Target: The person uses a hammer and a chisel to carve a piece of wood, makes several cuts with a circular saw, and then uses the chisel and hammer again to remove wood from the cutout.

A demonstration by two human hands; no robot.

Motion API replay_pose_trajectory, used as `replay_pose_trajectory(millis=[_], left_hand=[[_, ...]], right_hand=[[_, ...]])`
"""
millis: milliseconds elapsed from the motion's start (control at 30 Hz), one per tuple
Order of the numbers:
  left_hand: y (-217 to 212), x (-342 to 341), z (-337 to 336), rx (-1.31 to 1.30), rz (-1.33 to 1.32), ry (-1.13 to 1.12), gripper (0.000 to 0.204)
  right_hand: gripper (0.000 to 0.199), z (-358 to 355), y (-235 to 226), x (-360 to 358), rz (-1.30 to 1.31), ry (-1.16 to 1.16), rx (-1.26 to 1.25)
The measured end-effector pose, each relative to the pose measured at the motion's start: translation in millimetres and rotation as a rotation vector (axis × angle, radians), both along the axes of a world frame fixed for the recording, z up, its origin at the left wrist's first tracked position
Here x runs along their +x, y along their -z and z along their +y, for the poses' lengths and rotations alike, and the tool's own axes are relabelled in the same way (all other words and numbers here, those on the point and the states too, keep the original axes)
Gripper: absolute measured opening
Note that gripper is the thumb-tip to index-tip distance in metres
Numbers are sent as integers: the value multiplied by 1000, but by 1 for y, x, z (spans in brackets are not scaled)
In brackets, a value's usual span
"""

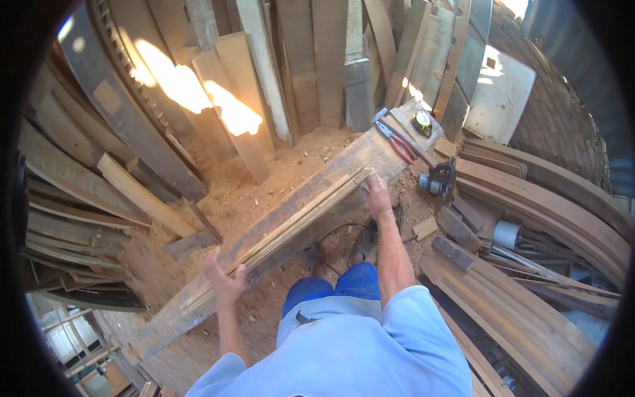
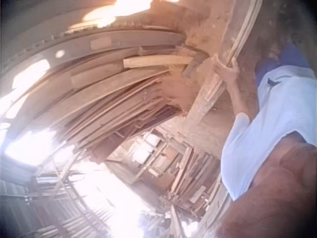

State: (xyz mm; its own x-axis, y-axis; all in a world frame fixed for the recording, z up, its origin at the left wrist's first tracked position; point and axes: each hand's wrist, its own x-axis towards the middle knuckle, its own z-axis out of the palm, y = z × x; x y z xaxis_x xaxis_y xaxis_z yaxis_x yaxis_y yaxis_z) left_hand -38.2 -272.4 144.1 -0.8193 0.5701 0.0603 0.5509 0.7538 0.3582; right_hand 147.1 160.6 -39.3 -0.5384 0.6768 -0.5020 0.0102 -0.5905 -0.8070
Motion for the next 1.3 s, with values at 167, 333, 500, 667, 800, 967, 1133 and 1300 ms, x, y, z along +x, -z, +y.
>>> replay_pose_trajectory(millis=[167,333,500,667,800,967,1133,1300], left_hand=[[14,12,56,-256,-15,68,76],[20,12,59,-284,-71,62,59],[22,-2,54,-220,-9,78,60],[17,-57,82,-490,-297,97,64],[46,-74,89,-565,-394,203,70],[83,-65,91,-594,-433,202,78],[115,-57,68,-589,-392,98,78],[103,-18,47,-504,-166,281,105]], right_hand=[[48,1,-12,0,6,-69,6],[51,8,-3,9,-17,-104,18],[54,-8,-43,-8,-66,-90,142],[49,-7,-50,-16,-332,-170,522],[52,-23,-25,9,-646,-120,665],[53,-36,-8,26,-768,0,547],[44,-40,1,1,-871,-79,633],[40,-39,10,12,-847,-210,827]])
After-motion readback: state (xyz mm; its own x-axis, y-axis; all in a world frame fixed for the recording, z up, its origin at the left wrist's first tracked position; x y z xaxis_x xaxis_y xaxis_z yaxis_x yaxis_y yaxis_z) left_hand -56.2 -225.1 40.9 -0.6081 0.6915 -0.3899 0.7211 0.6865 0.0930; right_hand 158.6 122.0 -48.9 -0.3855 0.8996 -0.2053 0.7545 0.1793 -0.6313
